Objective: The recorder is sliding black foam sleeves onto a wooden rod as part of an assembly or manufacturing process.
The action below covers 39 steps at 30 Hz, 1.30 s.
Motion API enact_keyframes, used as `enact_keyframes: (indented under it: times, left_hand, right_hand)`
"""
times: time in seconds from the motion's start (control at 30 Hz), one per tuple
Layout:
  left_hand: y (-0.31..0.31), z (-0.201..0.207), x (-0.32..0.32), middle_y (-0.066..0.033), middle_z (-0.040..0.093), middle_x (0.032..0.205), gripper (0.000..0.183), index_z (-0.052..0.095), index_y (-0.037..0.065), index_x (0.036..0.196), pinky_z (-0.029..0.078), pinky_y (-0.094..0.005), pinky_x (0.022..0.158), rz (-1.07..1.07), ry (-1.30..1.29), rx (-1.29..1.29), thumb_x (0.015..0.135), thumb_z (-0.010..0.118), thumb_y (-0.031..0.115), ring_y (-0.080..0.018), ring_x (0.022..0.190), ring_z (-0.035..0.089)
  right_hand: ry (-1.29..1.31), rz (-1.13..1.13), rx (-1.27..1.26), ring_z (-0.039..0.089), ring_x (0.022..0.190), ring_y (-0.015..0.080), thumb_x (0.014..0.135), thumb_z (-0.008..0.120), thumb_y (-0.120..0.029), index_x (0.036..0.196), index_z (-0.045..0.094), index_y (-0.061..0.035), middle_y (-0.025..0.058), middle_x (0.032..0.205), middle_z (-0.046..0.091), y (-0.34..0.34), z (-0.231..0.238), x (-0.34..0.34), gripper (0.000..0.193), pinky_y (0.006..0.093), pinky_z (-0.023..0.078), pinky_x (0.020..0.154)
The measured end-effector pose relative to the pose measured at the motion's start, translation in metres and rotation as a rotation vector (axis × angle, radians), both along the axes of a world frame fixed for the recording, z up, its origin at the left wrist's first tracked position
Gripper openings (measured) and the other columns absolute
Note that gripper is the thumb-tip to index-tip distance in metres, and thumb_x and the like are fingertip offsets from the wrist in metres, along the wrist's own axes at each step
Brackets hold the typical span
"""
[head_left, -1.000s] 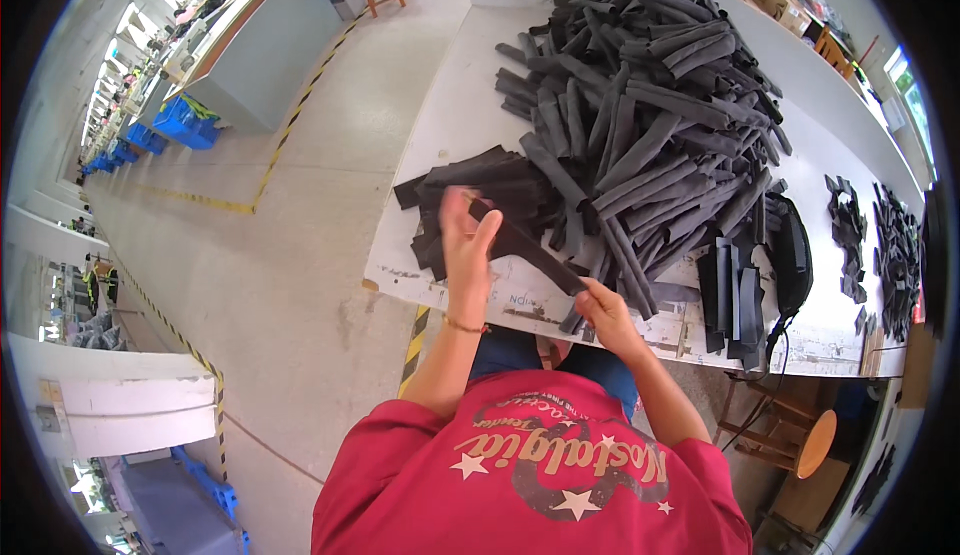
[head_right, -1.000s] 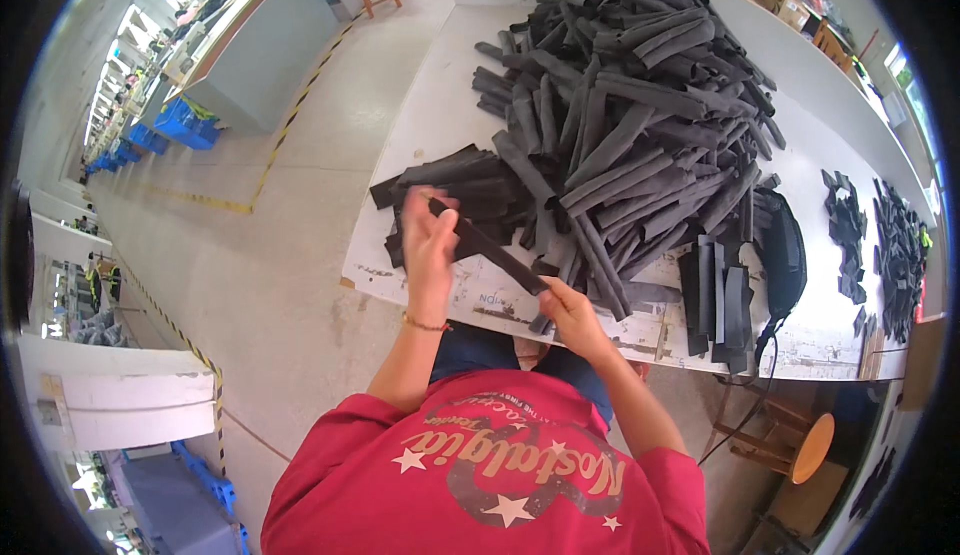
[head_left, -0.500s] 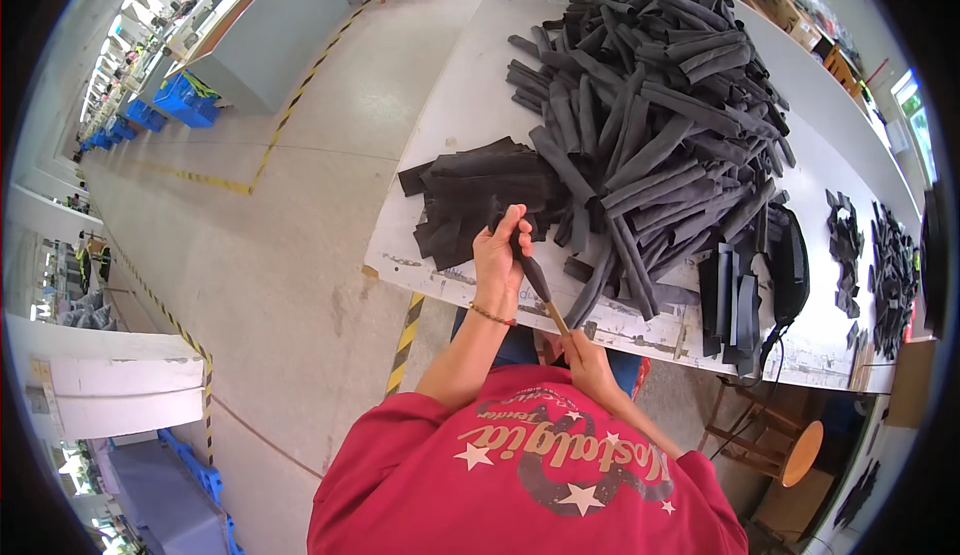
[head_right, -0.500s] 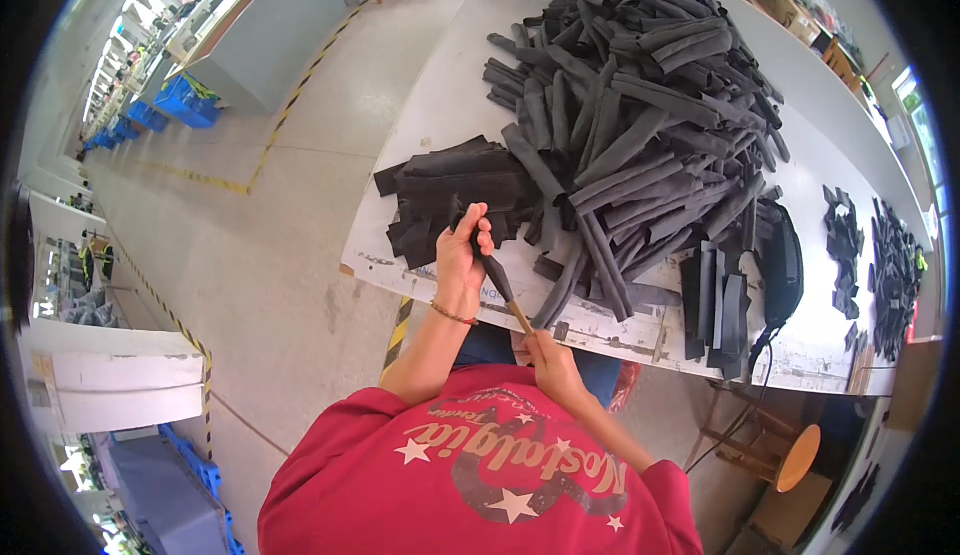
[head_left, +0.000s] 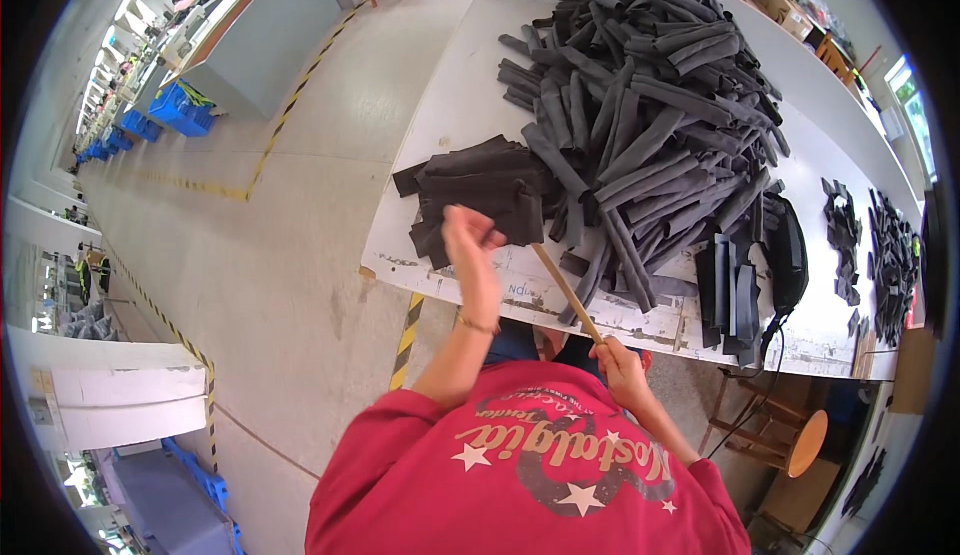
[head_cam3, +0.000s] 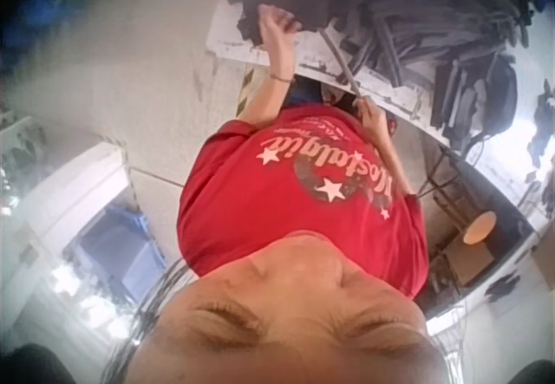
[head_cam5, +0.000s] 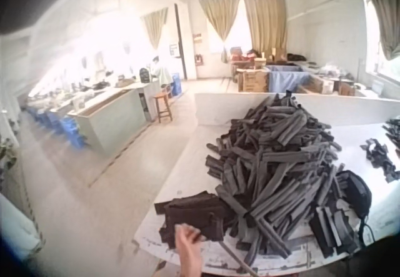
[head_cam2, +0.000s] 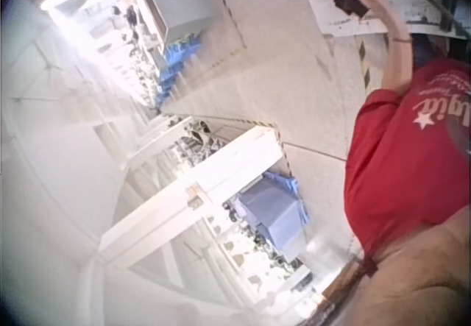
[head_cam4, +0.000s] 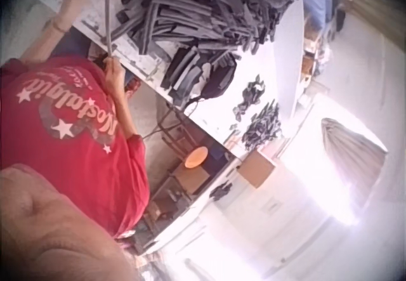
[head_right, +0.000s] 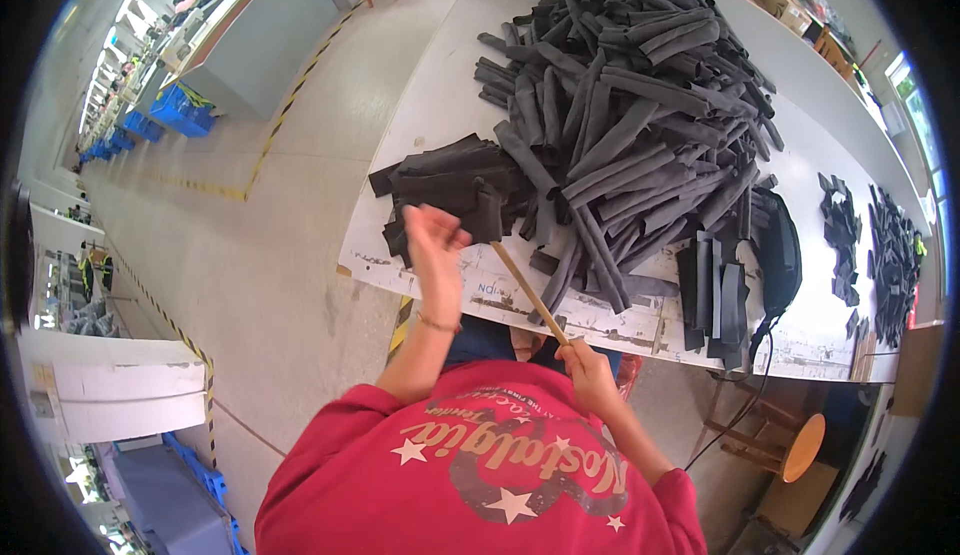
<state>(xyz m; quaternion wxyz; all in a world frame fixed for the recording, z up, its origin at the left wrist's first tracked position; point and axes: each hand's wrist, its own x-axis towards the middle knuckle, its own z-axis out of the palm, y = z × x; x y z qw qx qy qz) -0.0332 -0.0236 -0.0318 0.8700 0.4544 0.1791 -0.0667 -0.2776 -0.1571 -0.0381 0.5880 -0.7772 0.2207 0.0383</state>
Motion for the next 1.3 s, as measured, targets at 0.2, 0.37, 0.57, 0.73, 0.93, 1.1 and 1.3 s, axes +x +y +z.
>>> enact_keyframes:
  times: [0.2,0.37,0.57,0.73,0.93,1.1,1.3]
  left_hand:
    - [-0.016,0.015,0.022,0.0050,0.033,0.050,0.027,0.056,0.005,0.088,0.018,-0.0219,0.037,-0.531,0.106,-0.341,0.093,0.054,0.032,-0.0061,0.039,0.028]
    - [0.004,-0.014,0.081,0.0063,0.027,0.051,0.019,0.056,0.007,0.086,0.019,-0.0219,0.036,-0.187,0.045,-0.459,0.095,0.050,0.022,-0.0052,0.040,0.024]
    - [-0.031,-0.011,0.048,0.0067,0.029,0.050,0.023,0.053,0.009,0.079,0.022,-0.0213,0.037,-0.259,0.129,-0.513,0.092,0.055,0.028,-0.0046,0.040,0.029]
    - [-0.065,-0.029,-0.003,0.0053,0.030,0.048,0.027,0.048,0.011,0.073,0.020,-0.0207,0.036,-0.475,0.413,-0.476,0.090,0.057,0.030,-0.0052,0.038,0.029]
    - [0.016,-0.038,0.070,0.0017,0.042,0.057,0.031,0.054,0.003,0.092,0.037,-0.0249,0.043,-0.083,-0.091,-0.363,0.092,0.053,0.034,-0.0087,0.048,0.042]
    - [-0.046,0.018,-0.030,-0.0040,0.057,0.082,0.037,0.052,0.000,0.114,0.045,-0.0273,0.072,-0.782,-0.841,0.121,0.097,0.044,0.032,-0.0143,0.083,0.055]
    - [-0.023,0.006,-0.091,0.0017,0.044,0.059,0.032,0.048,0.004,0.078,0.034,-0.0242,0.039,-1.243,-0.081,-0.006,0.099,0.041,0.026,-0.0082,0.043,0.040]
  right_hand:
    - [-0.058,0.108,-0.062,0.043,0.053,0.0139,0.096,0.046,-0.017,0.090,0.055,-0.0005,0.0071,0.059,0.045,0.009,-0.006,-0.010,0.020,0.0294,0.038,0.051]
    - [0.113,0.242,0.354,0.043,0.057,0.0078,0.096,0.050,-0.022,0.087,0.056,-0.0026,-0.0018,0.063,0.049,-0.021,0.019,-0.050,0.022,0.0248,0.036,0.051]
    - [-0.148,-0.086,0.170,0.036,0.057,0.0014,0.079,0.073,-0.015,0.115,0.053,-0.0062,-0.0081,0.062,0.037,-0.027,0.044,0.005,0.041,0.0203,0.032,0.050]
    - [-0.400,-0.084,0.320,0.035,0.055,0.0027,0.081,0.064,-0.005,0.101,0.058,-0.0012,-0.0061,0.065,0.043,-0.001,0.014,0.097,0.022,0.0207,0.029,0.049]
    - [-0.370,-0.033,0.719,0.038,0.049,0.0045,0.081,0.064,-0.008,0.090,0.057,-0.0019,-0.0018,0.064,0.048,0.002,0.064,0.064,0.012,0.0205,0.028,0.045]
    - [-0.327,-0.267,0.405,0.038,0.054,0.0024,0.088,0.063,-0.016,0.089,0.058,-0.0024,-0.0068,0.064,0.046,-0.010,0.056,0.096,0.014,0.0195,0.030,0.048]
    - [-0.520,-0.506,0.046,0.035,0.048,0.0013,0.091,0.059,-0.014,0.088,0.056,-0.0034,-0.0083,0.059,0.041,-0.039,0.063,0.121,0.011,0.0195,0.025,0.042]
